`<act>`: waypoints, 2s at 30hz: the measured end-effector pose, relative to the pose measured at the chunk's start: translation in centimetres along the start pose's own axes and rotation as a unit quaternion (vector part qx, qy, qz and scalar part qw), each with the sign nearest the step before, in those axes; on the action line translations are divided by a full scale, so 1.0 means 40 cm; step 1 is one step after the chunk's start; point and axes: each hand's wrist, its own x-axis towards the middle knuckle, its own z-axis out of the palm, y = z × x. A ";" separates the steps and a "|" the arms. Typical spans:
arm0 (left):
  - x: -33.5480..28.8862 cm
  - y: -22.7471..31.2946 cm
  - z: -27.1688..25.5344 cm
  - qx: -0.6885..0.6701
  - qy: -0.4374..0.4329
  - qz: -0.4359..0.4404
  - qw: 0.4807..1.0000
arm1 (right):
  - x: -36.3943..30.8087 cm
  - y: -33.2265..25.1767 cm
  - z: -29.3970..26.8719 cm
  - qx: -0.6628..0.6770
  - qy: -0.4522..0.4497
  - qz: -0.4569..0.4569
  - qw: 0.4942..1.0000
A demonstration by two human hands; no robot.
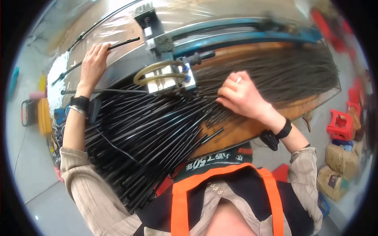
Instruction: Aligning and placing bundles of thin metal rods into a mechanical jig for processing on a workbench.
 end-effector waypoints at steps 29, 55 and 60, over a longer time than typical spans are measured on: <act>0.061 0.489 -0.332 -0.245 -0.257 0.014 0.935 | 0.060 -0.125 -0.032 0.091 0.109 -0.027 0.989; 0.604 0.649 -0.163 -0.165 -0.167 0.138 0.962 | -0.121 0.337 -0.271 -0.105 0.295 0.174 0.934; 0.529 0.571 -0.213 -0.117 -0.117 0.064 0.984 | -0.124 0.343 -0.257 0.006 0.336 0.070 0.939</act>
